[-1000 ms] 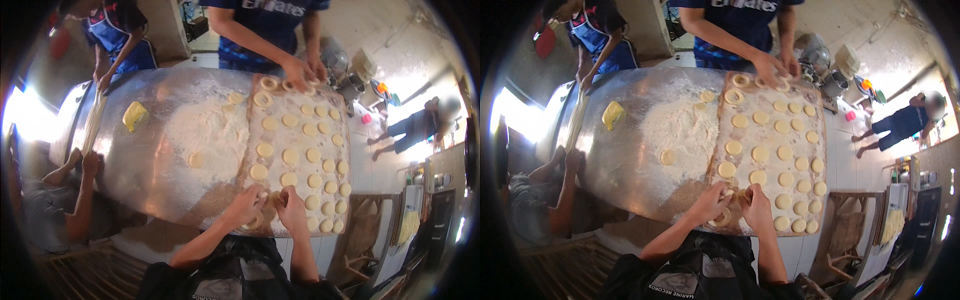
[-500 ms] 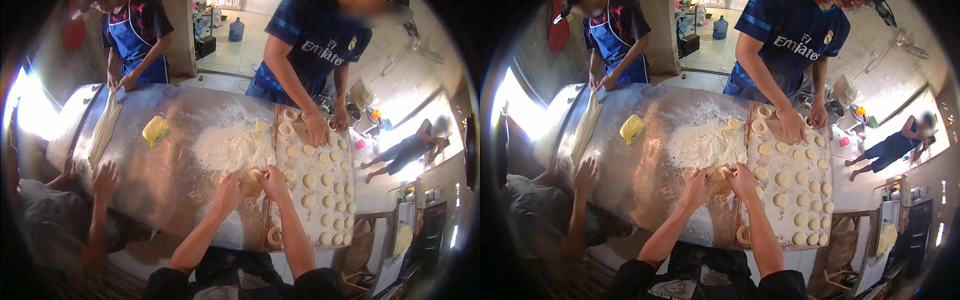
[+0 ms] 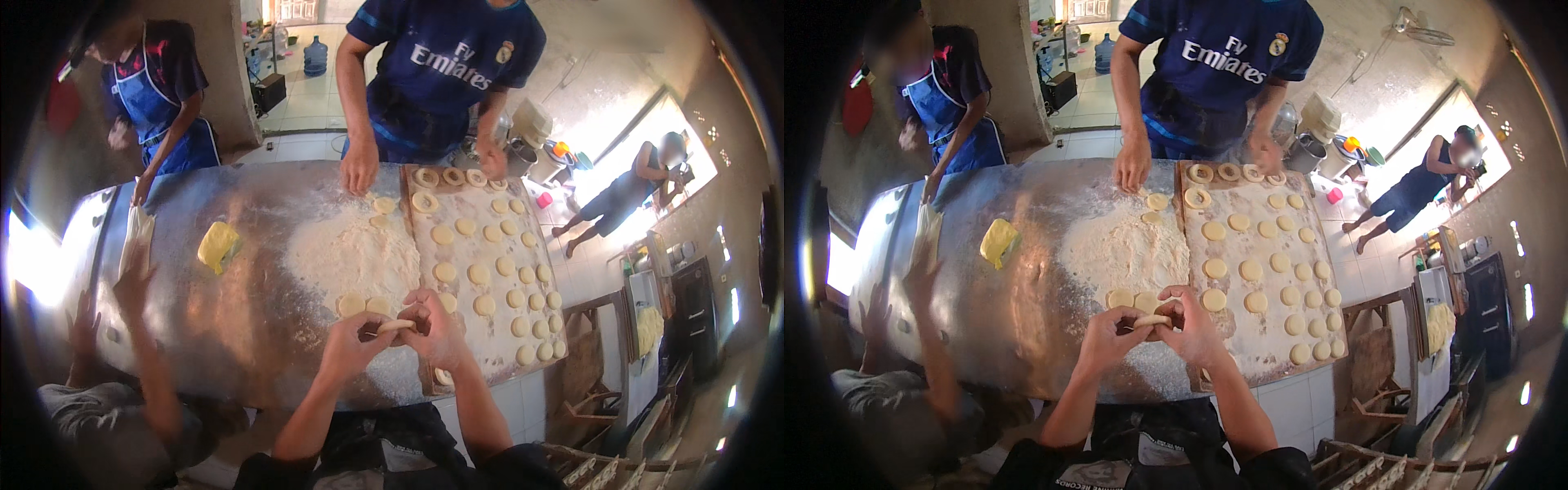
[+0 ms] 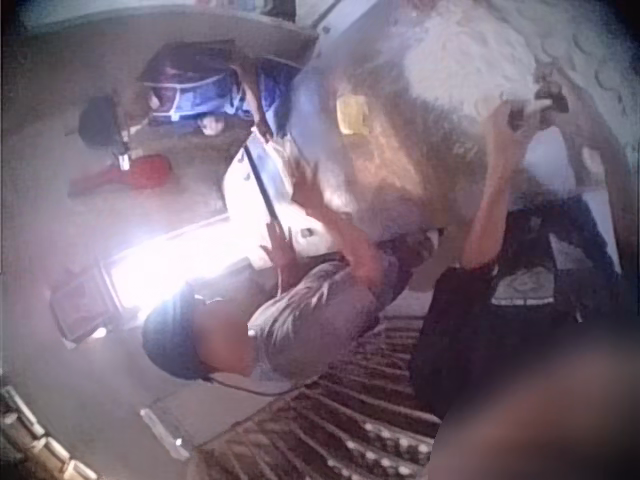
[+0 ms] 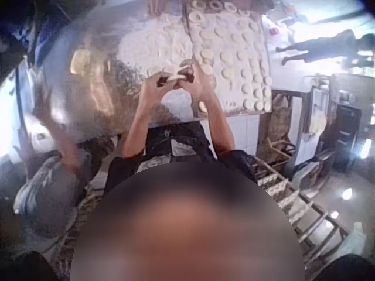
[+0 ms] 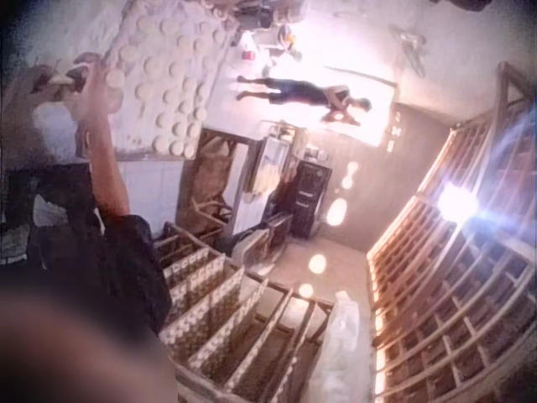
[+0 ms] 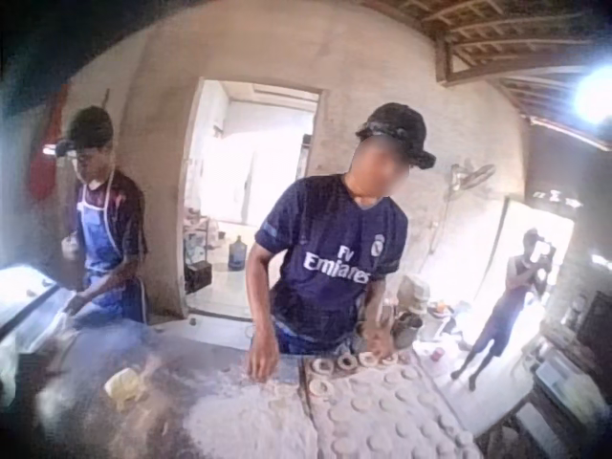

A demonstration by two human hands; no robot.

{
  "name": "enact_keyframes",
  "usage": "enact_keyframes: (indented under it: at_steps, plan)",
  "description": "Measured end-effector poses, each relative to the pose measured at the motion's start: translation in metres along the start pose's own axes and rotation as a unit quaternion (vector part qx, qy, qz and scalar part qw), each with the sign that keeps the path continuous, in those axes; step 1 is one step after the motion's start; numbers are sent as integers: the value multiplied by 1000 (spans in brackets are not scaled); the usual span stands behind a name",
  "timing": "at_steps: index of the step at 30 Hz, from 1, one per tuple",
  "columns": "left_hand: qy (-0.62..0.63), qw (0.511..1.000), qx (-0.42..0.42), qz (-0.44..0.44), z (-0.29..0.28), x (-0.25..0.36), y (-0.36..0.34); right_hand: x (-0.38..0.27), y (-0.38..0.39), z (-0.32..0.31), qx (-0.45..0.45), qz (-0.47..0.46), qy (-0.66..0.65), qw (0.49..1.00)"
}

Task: The person shapes small dough balls into rings by hand on a floured metal table. They roll the dough into ropes, connect the ends to form circles, and place them on a wooden board. The person then carries the board to a rack and stacks it with other boards of shaped dough.

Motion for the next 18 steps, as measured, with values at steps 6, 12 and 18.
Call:
enact_keyframes:
  at_steps: [6, 12, 18]
  plan:
    - [-294, 928, 148, 175, -1, 27, 20, 8, 0, 27, 63, -170, 232, 956]
    - [-75, 937, 223, 258, 8, 14, 33, 29, 24, 29, -139, 7, -389, 911]
    - [341, 896, 50, 279, 31, 32, 39, 12, 43, 15, 26, -2, -407, 913]
Point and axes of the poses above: each hand's wrist, its own y-axis away from the middle knuckle, its own z-axis out of the palm, x = y × z, the point moved 6 cm from there along -y, towards the middle knuckle, and after that the axes turned 11 degrees about -y, right-handed, at the moved point
